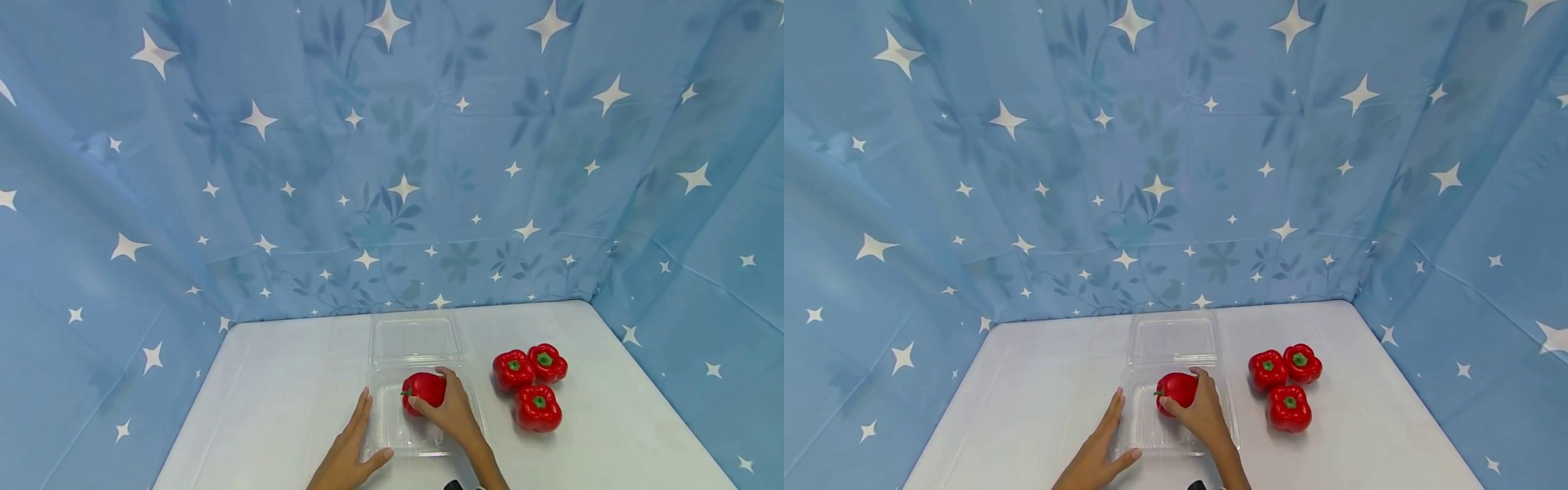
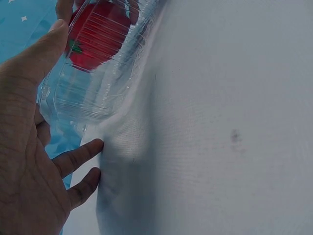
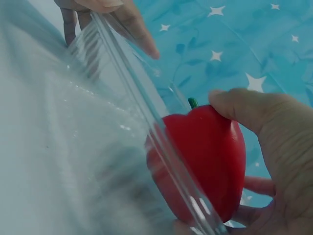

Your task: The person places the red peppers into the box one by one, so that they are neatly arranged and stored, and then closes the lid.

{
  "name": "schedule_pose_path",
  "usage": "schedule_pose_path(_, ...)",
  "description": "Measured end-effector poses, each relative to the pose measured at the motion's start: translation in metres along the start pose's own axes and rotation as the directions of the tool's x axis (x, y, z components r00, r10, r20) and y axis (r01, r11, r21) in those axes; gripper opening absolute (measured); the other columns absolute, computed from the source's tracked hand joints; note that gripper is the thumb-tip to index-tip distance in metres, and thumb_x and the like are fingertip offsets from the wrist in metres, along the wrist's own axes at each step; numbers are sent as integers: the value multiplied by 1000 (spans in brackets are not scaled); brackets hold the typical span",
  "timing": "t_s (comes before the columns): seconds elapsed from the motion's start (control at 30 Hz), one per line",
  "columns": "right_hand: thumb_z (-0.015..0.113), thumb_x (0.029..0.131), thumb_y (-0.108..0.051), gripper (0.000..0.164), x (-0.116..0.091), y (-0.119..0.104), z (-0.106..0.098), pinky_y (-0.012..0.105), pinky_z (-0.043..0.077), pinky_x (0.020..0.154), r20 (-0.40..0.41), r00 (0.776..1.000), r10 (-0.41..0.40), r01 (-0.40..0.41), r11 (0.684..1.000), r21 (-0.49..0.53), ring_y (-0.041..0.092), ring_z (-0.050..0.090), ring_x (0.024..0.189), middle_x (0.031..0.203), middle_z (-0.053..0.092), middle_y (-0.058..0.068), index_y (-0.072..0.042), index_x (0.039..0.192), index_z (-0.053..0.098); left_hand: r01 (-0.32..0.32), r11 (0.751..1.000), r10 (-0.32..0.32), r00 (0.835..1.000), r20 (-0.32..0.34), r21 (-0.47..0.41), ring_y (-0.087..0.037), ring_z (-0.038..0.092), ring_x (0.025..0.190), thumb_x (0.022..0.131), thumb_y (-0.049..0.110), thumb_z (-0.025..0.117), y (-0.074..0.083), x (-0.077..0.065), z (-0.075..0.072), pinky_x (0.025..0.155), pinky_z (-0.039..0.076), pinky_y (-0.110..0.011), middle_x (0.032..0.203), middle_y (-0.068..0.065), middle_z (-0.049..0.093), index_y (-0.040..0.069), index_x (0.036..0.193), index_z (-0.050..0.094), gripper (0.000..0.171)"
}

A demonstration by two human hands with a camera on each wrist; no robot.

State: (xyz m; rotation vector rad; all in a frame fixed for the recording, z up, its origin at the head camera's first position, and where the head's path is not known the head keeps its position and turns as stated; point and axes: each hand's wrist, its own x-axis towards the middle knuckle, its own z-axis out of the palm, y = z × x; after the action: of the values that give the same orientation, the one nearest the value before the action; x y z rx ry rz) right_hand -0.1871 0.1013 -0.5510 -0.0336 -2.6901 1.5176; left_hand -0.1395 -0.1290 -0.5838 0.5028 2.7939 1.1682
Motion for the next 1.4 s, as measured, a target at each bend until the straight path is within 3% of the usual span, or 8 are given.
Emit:
schedule_pose_path(0.2, 86, 69, -36, 85, 2, -2, 12, 52, 59, 81, -38, 999, 6, -6, 1000, -3, 40, 59, 112, 127, 58, 24, 3, 134, 45, -28, 999, 29, 999, -26, 32, -35, 34, 144, 88, 57, 62, 0, 0, 1, 104, 44, -55, 166, -6, 9, 14, 158, 9, 98)
schedule_pose_path(0.6, 83, 73, -42, 84, 4, -11, 33, 54, 59, 81, -60, 998, -21, 19, 999, -32, 41, 60, 109, 122, 56, 26, 5, 132, 46, -17, 999, 18, 1000, -25, 28, -38, 35, 142, 88, 55, 62, 3, -1, 1, 100, 46, -56, 166, -5, 10, 10, 158, 14, 96)
schedule_pose_path(1.0, 83, 73, -39, 87, 5, -9, 24, 54, 57, 87, -4, 1000, -12, 12, 1000, 14, 42, 56, 114, 127, 53, 27, 5, 137, 43, -20, 1000, 21, 999, -38, 23, -38, 33, 143, 88, 55, 63, 2, 0, 1, 99, 45, -58, 166, -5, 11, 10, 157, 15, 96)
schedule_pose_path(1.4, 81, 76, -32, 75, 2, -5, 23, 54, 55, 91, -7, 1000, -9, 9, 998, 69, 42, 56, 115, 125, 56, 25, 2, 134, 48, -24, 999, 26, 999, -47, 24, -38, 35, 142, 88, 55, 63, 0, -1, 3, 98, 47, -60, 166, -4, 10, 10, 157, 15, 96)
